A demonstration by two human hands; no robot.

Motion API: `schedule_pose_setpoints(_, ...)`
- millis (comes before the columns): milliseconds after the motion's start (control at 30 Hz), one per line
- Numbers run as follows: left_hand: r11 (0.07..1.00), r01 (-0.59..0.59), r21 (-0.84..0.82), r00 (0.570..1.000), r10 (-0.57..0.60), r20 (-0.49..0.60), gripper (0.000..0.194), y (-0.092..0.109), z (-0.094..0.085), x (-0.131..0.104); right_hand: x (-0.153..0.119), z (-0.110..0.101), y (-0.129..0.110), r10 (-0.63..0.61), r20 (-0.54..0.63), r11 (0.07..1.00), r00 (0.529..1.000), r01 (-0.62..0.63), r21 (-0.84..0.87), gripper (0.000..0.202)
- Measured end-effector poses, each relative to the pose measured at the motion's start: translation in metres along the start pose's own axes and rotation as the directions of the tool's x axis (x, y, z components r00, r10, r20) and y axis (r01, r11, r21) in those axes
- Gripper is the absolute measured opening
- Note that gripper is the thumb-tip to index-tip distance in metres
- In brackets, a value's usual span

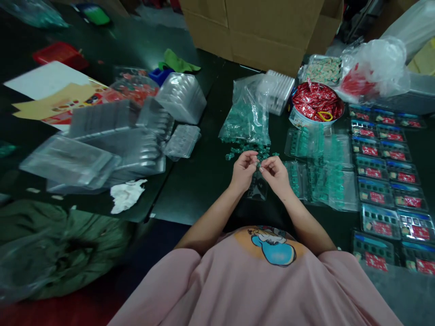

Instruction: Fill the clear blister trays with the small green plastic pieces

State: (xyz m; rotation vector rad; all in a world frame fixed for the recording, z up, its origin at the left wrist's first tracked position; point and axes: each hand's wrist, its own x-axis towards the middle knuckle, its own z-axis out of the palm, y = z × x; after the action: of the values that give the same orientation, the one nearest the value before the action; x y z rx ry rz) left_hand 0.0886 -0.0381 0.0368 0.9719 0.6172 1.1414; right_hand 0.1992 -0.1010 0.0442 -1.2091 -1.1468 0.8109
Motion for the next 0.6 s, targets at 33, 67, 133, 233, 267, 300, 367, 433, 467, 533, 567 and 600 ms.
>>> schedule_pose_setpoints(33, 1.0, 0.013, -0.015, 1.0, -0.013, -0.004, 0.023, 0.001, 0.001, 0.0, 0.002, 0.001, 0.0, 0.031, -0.001, 0.998, 1.0, -0.031, 0.046, 0.019)
schedule_pose_setpoints(67, 0.999, 0.029, -0.033, 1.0, -0.029, -0.01, 0.02, 0.002, 0.002, 0.0, 0.003, 0.002, -0.001, 0.053, -0.006, 0.995, 0.999, -0.053, 0.088, 0.021)
schedule_pose_setpoints(133, 0.996, 0.068, -0.063, 0.997, -0.069, -0.025, 0.018, 0.004, 0.004, -0.001, 0.006, 0.003, -0.004, 0.083, -0.024, 0.984, 0.996, -0.078, 0.158, 0.024)
schedule_pose_setpoints(233, 0.987, 0.126, -0.099, 0.99, -0.131, -0.046, 0.019, 0.006, 0.006, -0.001, 0.008, 0.005, -0.005, 0.126, -0.059, 0.974, 0.99, -0.112, 0.195, 0.027)
schedule_pose_setpoints(267, 0.982, 0.153, -0.113, 0.986, -0.159, -0.046, 0.019, 0.007, 0.005, -0.001, 0.008, 0.005, -0.005, 0.137, -0.075, 0.974, 0.988, -0.121, 0.191, 0.027)
schedule_pose_setpoints(300, 0.974, 0.182, -0.131, 0.981, -0.189, -0.038, 0.02, 0.007, 0.004, -0.002, 0.007, 0.005, -0.003, 0.147, -0.092, 0.974, 0.985, -0.128, 0.185, 0.028)
schedule_pose_setpoints(367, 0.956, 0.237, -0.174, 0.97, -0.242, -0.004, 0.022, 0.007, 0.002, -0.003, 0.007, 0.004, 0.001, 0.16, -0.128, 0.975, 0.979, -0.137, 0.173, 0.029)
schedule_pose_setpoints(433, 0.932, 0.284, -0.223, 0.958, -0.284, 0.034, 0.025, 0.007, -0.001, -0.003, 0.008, 0.003, 0.006, 0.175, -0.156, 0.974, 0.972, -0.148, 0.172, 0.029)
schedule_pose_setpoints(467, 0.921, 0.303, -0.243, 0.952, -0.301, 0.045, 0.026, 0.007, -0.003, -0.003, 0.009, 0.002, 0.007, 0.184, -0.16, 0.972, 0.97, -0.156, 0.175, 0.029)
schedule_pose_setpoints(533, 0.909, 0.331, -0.254, 0.943, -0.328, 0.055, 0.027, 0.007, -0.006, -0.003, 0.01, 0.0, 0.01, 0.201, -0.153, 0.968, 0.967, -0.172, 0.185, 0.028)
schedule_pose_setpoints(567, 0.909, 0.339, -0.243, 0.94, -0.335, 0.055, 0.029, 0.008, -0.007, -0.003, 0.011, -0.001, 0.01, 0.211, -0.146, 0.965, 0.967, -0.182, 0.191, 0.028)
schedule_pose_setpoints(600, 0.912, 0.345, -0.223, 0.938, -0.341, 0.056, 0.03, 0.008, -0.008, -0.003, 0.012, -0.001, 0.009, 0.22, -0.137, 0.962, 0.966, -0.19, 0.197, 0.028)
